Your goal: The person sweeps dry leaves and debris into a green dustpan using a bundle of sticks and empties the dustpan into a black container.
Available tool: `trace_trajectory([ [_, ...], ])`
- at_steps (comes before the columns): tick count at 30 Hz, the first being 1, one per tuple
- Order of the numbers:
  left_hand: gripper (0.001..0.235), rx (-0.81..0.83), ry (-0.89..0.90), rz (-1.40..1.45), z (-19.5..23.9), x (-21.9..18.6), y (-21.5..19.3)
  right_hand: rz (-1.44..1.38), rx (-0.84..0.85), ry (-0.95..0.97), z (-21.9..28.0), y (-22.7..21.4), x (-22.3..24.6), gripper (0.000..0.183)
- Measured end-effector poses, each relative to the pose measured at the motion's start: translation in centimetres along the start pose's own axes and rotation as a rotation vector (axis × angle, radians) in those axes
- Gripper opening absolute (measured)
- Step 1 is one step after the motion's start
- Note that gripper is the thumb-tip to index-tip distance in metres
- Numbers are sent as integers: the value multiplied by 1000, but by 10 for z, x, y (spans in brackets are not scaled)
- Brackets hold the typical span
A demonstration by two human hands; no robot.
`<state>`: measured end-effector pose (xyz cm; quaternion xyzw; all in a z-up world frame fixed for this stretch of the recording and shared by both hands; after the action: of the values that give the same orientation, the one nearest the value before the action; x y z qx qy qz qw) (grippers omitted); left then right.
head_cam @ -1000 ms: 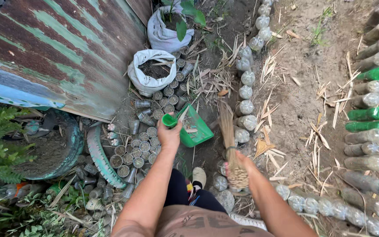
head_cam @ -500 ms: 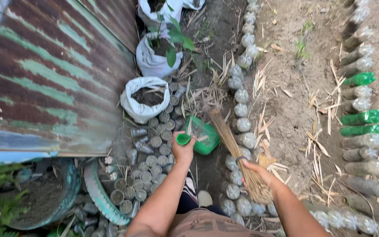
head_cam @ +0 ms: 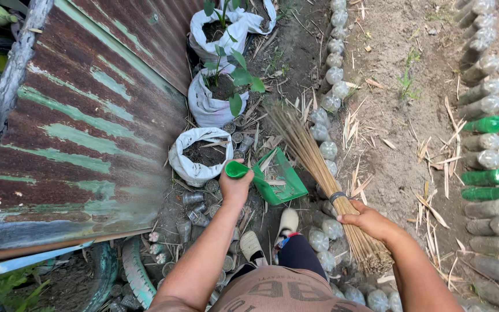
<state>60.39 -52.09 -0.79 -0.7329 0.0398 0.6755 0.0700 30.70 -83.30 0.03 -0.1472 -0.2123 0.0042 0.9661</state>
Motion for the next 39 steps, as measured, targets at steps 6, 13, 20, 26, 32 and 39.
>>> trace_trajectory([
  [6, 39, -43, 124, 67, -72, -30, 11, -649, 246, 179, 3, -22, 50, 47],
  [13, 43, -107, -16, 55, -163, -22, 68, -654, 332, 182, -27, -86, 131, 51],
  [20, 45, -176, 27, 239, -233, -33, 132, -532, 374, 34, -56, -159, 184, 62],
  [26, 44, -206, 21, 277, -292, -61, 170, -624, 403, 18, -87, -198, 221, 59],
  [32, 41, -244, 66, 276, -355, -58, 215, -748, 374, 73, -112, -230, 247, 46],
  [39, 40, -209, -21, 338, -463, -42, 265, -743, 318, 39, -170, -291, 346, 39],
])
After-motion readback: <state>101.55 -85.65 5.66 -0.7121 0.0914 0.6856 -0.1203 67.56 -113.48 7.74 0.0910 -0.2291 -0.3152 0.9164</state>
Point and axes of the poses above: each hand's wrist, its own z-axis away from the middle knuckle, its own y-axis out of the palm, x = y × z, the point moved 8 cm from there along -z, towards the middle knuckle, and after that the axes turned 12 degrees about y, right-handed, at the moved point
